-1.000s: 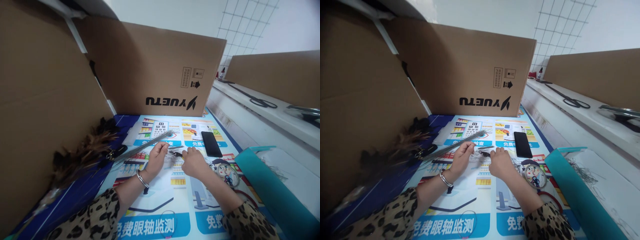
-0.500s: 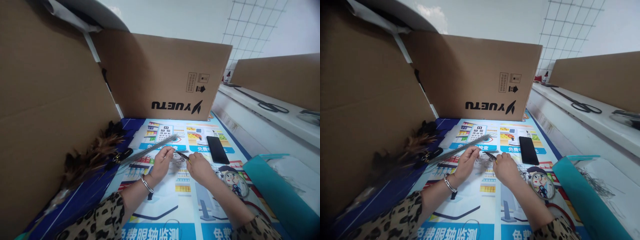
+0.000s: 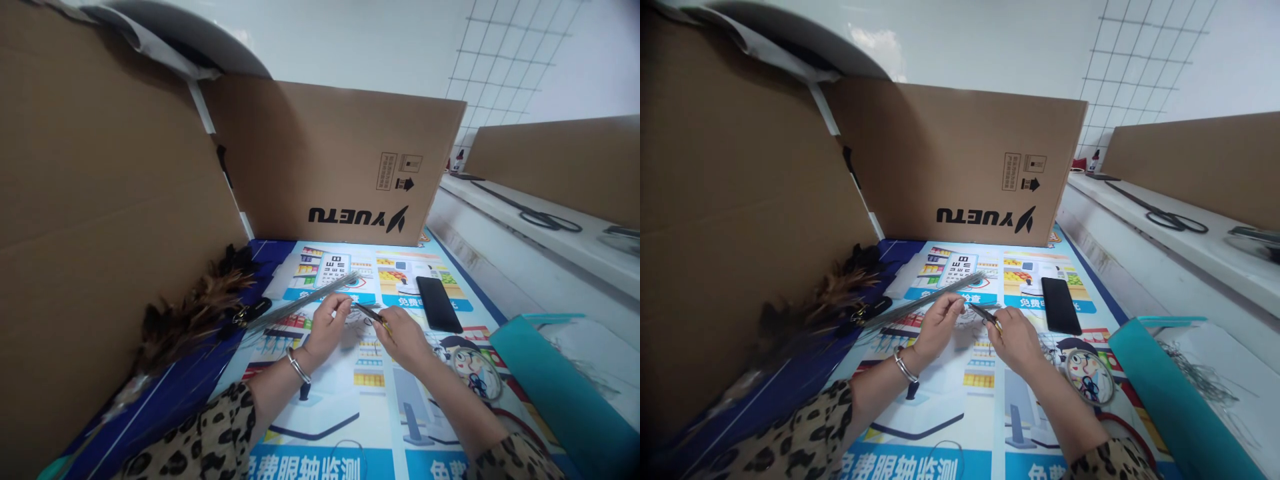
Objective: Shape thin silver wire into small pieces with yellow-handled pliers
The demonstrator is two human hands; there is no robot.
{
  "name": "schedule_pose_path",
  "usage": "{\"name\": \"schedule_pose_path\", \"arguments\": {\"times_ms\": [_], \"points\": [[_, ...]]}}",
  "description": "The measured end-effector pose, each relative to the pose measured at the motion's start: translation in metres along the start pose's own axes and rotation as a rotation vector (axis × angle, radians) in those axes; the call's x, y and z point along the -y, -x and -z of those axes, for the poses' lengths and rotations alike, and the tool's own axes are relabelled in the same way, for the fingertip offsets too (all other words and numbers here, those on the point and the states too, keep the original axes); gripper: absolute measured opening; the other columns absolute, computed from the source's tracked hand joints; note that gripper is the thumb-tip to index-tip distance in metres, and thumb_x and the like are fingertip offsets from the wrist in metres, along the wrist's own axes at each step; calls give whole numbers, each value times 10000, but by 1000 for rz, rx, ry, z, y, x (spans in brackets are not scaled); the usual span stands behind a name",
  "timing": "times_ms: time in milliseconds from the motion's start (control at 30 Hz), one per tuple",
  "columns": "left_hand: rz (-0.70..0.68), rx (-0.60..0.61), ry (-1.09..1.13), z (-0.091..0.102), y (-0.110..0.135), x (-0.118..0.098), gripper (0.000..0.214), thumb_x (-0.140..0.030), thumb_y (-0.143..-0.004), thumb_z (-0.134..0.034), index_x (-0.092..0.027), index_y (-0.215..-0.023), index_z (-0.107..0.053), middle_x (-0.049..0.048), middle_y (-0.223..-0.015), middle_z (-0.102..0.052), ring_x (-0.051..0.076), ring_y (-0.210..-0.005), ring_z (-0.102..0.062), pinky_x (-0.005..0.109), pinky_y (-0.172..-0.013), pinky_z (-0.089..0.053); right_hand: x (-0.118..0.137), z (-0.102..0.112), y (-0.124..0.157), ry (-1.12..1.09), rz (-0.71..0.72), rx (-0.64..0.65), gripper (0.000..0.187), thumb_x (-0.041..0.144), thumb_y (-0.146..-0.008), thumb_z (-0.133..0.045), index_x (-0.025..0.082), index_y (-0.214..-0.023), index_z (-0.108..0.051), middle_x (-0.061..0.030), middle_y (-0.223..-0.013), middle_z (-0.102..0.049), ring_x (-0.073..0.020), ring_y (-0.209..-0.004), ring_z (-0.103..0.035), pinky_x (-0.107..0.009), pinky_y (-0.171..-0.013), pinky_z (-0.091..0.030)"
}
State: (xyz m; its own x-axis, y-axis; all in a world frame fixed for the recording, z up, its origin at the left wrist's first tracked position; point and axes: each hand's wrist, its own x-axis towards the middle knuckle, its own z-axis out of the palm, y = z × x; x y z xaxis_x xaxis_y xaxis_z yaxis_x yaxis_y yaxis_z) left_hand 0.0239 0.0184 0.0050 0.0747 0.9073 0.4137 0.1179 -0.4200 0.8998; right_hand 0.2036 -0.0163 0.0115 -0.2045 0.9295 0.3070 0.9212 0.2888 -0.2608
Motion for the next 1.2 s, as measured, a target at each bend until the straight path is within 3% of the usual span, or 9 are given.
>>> {"name": "schedule_pose_path", "arguments": {"times_ms": [333,733,1200], "points": [[-5,-24,0,-3,-1,11,166,-292,-838,-457,-174,-864,-571,23,-779,-580,138,-748,-528,251,-709,-420,6,1,2,94,46,-19,225,344,-852,-394,184,-904,-544,-70,-867,-540,-190,-883,-471,-297,-770,-369],[-62,-28,-8,-2,-2,6,147,-254,-834,-464,-171,-812,-582,22,-759,-550,138,-738,-513,254,-708,-399,4,-2,3,203,97,-63,241,356,-860,-377,177,-852,-538,-72,-832,-538,-190,-848,-468,-300,-747,-357],[-36,16,-17,-1,-2,8,155,-262,-843,-450,-175,-817,-576,17,-777,-558,135,-736,-515,258,-707,-411,10,4,4,230,75,-15,225,353,-862,-380,189,-837,-533,-61,-812,-552,-185,-844,-478,-280,-718,-345]]}}
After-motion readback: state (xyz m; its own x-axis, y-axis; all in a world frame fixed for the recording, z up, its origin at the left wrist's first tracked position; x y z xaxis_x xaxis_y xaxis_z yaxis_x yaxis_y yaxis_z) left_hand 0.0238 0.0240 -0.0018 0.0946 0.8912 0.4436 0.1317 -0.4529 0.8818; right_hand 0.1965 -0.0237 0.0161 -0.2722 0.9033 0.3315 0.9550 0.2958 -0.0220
